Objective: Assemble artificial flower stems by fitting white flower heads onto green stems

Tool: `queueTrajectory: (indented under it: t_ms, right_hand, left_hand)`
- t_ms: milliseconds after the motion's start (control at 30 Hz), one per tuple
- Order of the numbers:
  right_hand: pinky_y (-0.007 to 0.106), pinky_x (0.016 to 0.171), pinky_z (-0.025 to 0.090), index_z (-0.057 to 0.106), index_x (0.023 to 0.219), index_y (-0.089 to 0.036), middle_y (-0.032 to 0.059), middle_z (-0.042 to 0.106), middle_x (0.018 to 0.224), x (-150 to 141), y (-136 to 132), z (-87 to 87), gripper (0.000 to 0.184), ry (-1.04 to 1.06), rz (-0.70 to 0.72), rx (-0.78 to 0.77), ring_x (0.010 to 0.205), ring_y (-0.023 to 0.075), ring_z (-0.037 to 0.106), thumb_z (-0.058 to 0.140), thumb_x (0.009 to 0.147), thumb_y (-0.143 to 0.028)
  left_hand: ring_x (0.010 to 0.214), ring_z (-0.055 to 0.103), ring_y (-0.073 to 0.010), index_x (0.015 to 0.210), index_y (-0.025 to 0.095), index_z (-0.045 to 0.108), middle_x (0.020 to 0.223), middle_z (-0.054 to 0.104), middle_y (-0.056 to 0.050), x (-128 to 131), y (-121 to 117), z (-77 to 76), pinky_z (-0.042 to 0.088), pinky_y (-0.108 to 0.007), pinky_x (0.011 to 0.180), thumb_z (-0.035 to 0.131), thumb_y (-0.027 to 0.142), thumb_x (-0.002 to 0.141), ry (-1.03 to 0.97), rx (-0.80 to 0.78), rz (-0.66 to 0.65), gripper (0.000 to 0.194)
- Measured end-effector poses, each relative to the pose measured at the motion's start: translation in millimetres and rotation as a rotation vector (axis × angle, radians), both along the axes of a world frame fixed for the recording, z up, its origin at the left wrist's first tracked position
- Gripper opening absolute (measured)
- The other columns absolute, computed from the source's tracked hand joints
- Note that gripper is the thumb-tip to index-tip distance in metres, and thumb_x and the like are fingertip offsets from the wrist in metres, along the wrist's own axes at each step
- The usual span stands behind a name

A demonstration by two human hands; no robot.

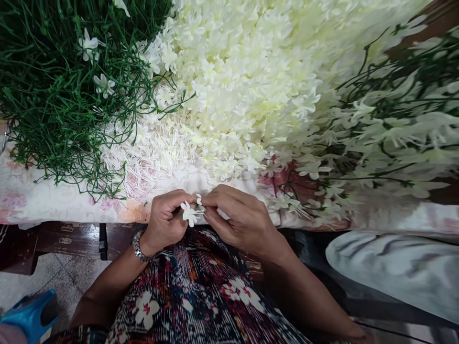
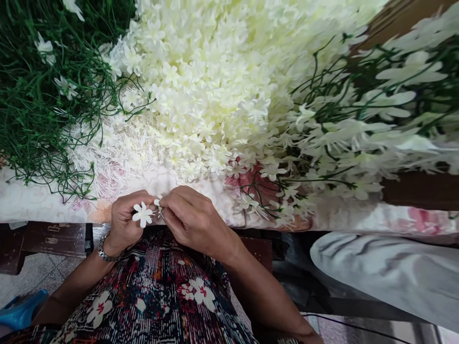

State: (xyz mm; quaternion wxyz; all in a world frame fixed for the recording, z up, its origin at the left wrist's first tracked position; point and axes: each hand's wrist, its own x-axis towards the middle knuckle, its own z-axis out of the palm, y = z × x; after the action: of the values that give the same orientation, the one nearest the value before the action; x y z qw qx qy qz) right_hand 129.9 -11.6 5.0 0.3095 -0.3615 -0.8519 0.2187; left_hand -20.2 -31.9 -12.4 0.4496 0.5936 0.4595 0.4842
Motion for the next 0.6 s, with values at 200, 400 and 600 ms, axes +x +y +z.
queueTrajectory:
  t_ms: [200, 400, 600]
  right_hand:
    - [0.026, 0.064, 0.045, 0.053, 0.089, -0.015, 0.0041, 0.058, 0.074, 10.8, 0.1, 11.3, 0.015, 0.052, -0.022, -0.046, 0.072, 0.012, 0.052, 0.052, 0.075, -0.011]
    - [0.03, 0.072, 0.047, 0.048, 0.109, -0.016, 0.009, 0.054, 0.096, 8.8, -3.0, 18.9, 0.038, 0.085, -0.02, 0.001, 0.088, 0.0152, 0.052, 0.056, 0.072, -0.015]
    - [0.026, 0.065, 0.049, 0.055, 0.096, -0.019, 0.0035, 0.058, 0.082, 33.3, -17.2, 28.9, 0.029, 0.065, -0.159, 0.114, 0.074, 0.0118, 0.055, 0.055, 0.07, -0.006]
  left_hand:
    - [0.046, 0.036, -0.0052, 0.068, 0.015, 0.059, 0.054, 0.047, 0.003, -3.1, -1.3, 1.6, 0.03, -0.018, 0.043, 0.054, 0.015, 0.071, -0.142, -0.18, 0.036, 0.006]
    - [0.046, 0.038, -0.0052, 0.065, 0.015, 0.059, 0.052, 0.045, 0.004, 1.3, -2.0, 12.6, 0.033, -0.017, 0.043, 0.056, 0.018, 0.071, -0.191, -0.304, -0.038, 0.007]
    - [0.074, 0.055, -0.0155, 0.111, 0.018, 0.052, 0.093, 0.06, -0.009, 4.3, 0.4, 34.1, 0.048, -0.028, 0.065, 0.051, 0.023, 0.075, -0.04, -0.231, -0.304, 0.036]
